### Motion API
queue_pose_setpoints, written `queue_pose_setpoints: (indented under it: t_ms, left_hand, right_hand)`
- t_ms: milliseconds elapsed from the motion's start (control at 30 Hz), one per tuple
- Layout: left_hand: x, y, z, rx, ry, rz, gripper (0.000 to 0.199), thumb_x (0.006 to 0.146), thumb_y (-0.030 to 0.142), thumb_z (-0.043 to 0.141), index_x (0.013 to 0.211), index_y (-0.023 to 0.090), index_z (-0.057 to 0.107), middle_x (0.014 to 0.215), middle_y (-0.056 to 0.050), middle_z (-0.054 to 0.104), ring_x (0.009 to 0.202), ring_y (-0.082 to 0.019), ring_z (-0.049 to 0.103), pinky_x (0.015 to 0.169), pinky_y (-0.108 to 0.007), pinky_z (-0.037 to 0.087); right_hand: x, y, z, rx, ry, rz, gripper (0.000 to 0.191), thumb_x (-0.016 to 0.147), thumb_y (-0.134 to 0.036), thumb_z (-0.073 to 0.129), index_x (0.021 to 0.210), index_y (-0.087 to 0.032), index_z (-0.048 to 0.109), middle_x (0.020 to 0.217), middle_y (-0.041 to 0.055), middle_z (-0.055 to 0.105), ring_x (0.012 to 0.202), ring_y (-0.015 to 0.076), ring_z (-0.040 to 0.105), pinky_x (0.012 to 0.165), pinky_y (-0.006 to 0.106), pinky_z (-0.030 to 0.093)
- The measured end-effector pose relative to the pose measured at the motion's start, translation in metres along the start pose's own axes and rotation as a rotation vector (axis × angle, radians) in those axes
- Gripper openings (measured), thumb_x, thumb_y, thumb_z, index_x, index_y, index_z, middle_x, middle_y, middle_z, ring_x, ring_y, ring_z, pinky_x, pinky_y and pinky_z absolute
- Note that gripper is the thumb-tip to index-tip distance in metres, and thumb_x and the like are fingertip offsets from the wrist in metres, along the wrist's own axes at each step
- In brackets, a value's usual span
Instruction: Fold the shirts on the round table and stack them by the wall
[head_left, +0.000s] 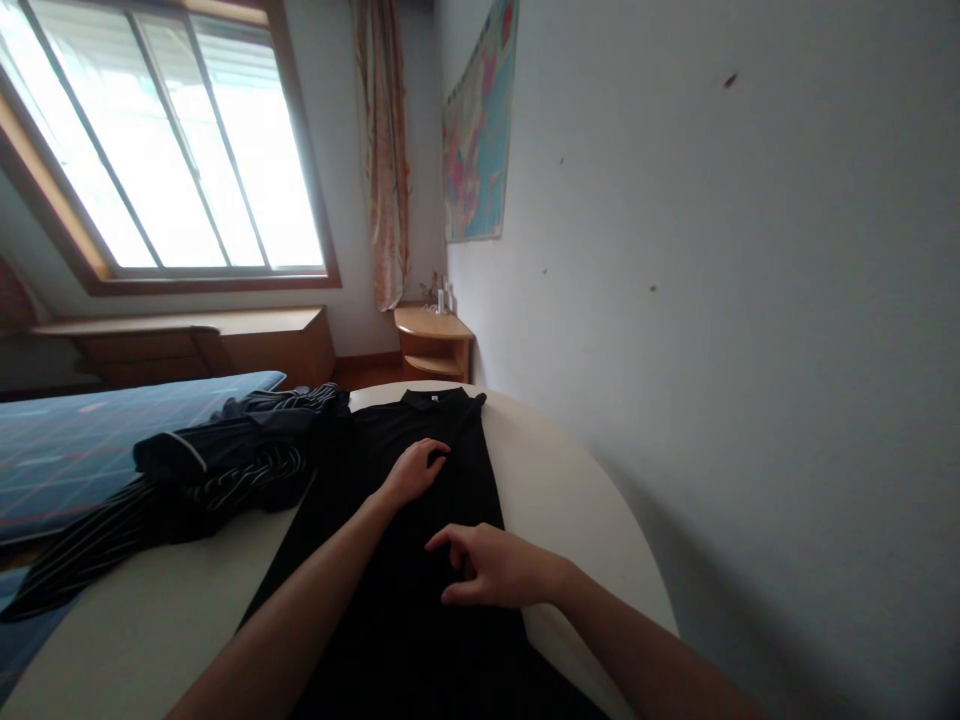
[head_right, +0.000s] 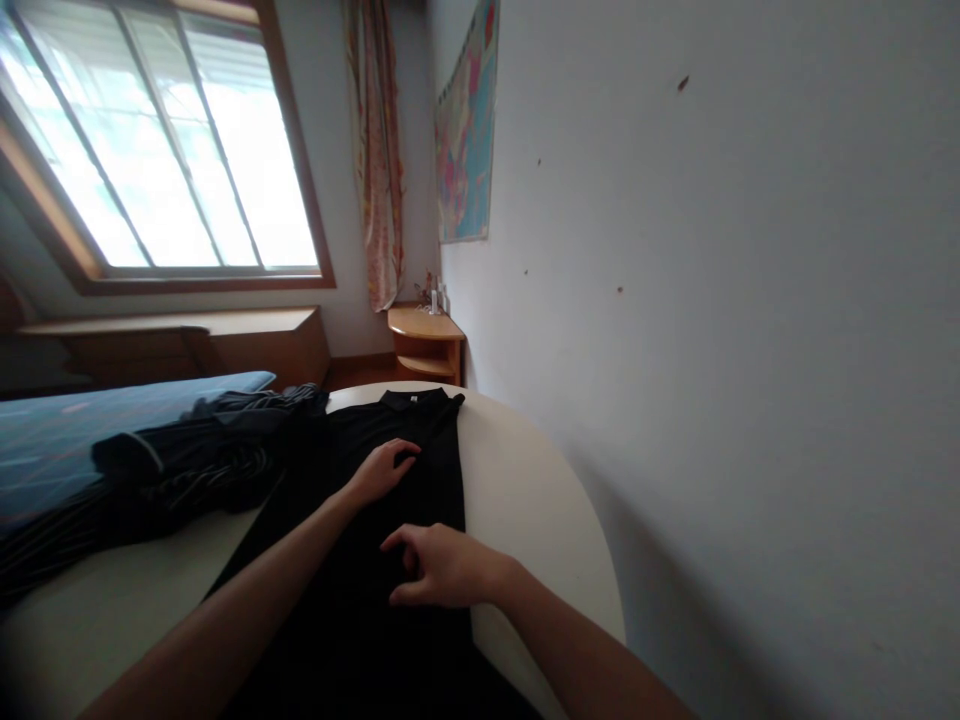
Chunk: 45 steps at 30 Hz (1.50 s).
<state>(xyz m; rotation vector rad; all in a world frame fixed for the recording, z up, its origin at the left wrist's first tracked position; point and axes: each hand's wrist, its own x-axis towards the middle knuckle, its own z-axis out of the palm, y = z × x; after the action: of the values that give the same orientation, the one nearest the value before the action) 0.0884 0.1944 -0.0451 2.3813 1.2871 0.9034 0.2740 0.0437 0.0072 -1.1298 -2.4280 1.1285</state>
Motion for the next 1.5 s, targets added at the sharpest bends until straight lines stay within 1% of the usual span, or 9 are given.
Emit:
queue_pose_setpoints:
  t_ms: [200,333,433,567,733,933,1200,1333,1500]
  left_hand:
    - [-0.007,0.004,0.002,0.017,0.02,-0.002,0.021,0.088,0.022,0.054,0.103,0.021,0.068,0.107,-0.006,0.068,0.106,-0.024,0.063,0.099,-0.038,0.048]
    - [-0.011,0.007,0.003,0.048,0.029,0.026,0.022,0.089,0.021,0.052,0.106,0.022,0.067,0.108,-0.007,0.065,0.104,-0.023,0.062,0.096,-0.036,0.049]
    - [-0.012,0.007,0.004,0.072,0.029,0.033,0.023,0.09,0.02,0.052,0.107,0.022,0.066,0.11,-0.007,0.063,0.105,-0.023,0.061,0.097,-0.036,0.049]
    - [-0.013,0.005,0.005,0.087,0.017,0.045,0.027,0.092,0.02,0.05,0.115,0.021,0.064,0.119,-0.008,0.062,0.111,-0.023,0.059,0.101,-0.037,0.048]
    - [-0.013,0.003,0.007,0.114,-0.04,0.032,0.04,0.095,0.021,0.046,0.132,0.023,0.06,0.143,-0.007,0.053,0.135,-0.025,0.046,0.116,-0.041,0.037]
    - [-0.011,0.001,0.008,0.114,-0.073,0.024,0.043,0.094,0.017,0.045,0.132,0.026,0.063,0.144,-0.004,0.054,0.138,-0.026,0.043,0.117,-0.043,0.035]
    - [-0.01,0.0,0.009,0.112,-0.069,0.022,0.045,0.091,0.013,0.047,0.131,0.027,0.064,0.143,-0.002,0.056,0.138,-0.025,0.043,0.116,-0.044,0.037]
    - [-0.009,0.003,0.007,0.117,-0.078,0.015,0.045,0.092,0.013,0.047,0.13,0.027,0.064,0.141,-0.001,0.058,0.138,-0.025,0.043,0.116,-0.044,0.038]
    - [-0.009,0.003,0.007,0.11,-0.074,0.012,0.044,0.092,0.013,0.046,0.13,0.024,0.064,0.138,-0.001,0.06,0.138,-0.025,0.043,0.116,-0.044,0.038]
  right_hand:
    - [-0.002,-0.005,-0.003,-0.017,0.027,0.012,0.048,0.087,-0.047,0.065,0.129,-0.023,0.06,0.088,0.0003,0.071,0.075,0.0147,0.064,0.067,0.022,0.045]
    - [0.013,0.007,-0.017,-0.118,0.201,0.095,0.036,0.088,-0.04,0.062,0.119,-0.022,0.065,0.087,0.0013,0.072,0.073,0.0148,0.065,0.066,0.023,0.044]
    - [0.034,0.027,-0.041,-0.244,0.4,0.223,0.027,0.089,-0.033,0.06,0.112,-0.02,0.069,0.088,0.0033,0.073,0.077,0.0159,0.065,0.067,0.025,0.043]
    - [0.065,0.064,-0.079,-0.321,0.575,0.437,0.024,0.091,-0.026,0.054,0.109,-0.022,0.07,0.096,0.0044,0.074,0.087,0.0174,0.067,0.074,0.025,0.043]
    - [0.096,0.108,-0.115,-0.398,0.689,0.618,0.027,0.096,-0.026,0.047,0.113,-0.024,0.068,0.107,0.0058,0.073,0.099,0.02,0.067,0.078,0.027,0.046]
    - [0.124,0.137,-0.132,-0.448,0.705,0.653,0.031,0.097,-0.024,0.042,0.119,-0.024,0.064,0.117,0.0084,0.071,0.108,0.0232,0.065,0.084,0.031,0.047]
    - [0.159,0.15,-0.15,-0.543,0.677,0.632,0.043,0.1,-0.024,0.035,0.14,-0.028,0.048,0.126,0.0082,0.067,0.112,0.0227,0.064,0.086,0.031,0.046]
    - [0.168,0.148,-0.16,-0.604,0.61,0.606,0.037,0.1,-0.026,0.036,0.133,-0.03,0.053,0.12,0.0065,0.07,0.11,0.0229,0.065,0.085,0.033,0.044]
    - [0.176,0.139,-0.171,-0.718,0.533,0.582,0.031,0.101,-0.021,0.035,0.121,-0.024,0.058,0.111,0.0102,0.073,0.105,0.0241,0.066,0.091,0.038,0.039]
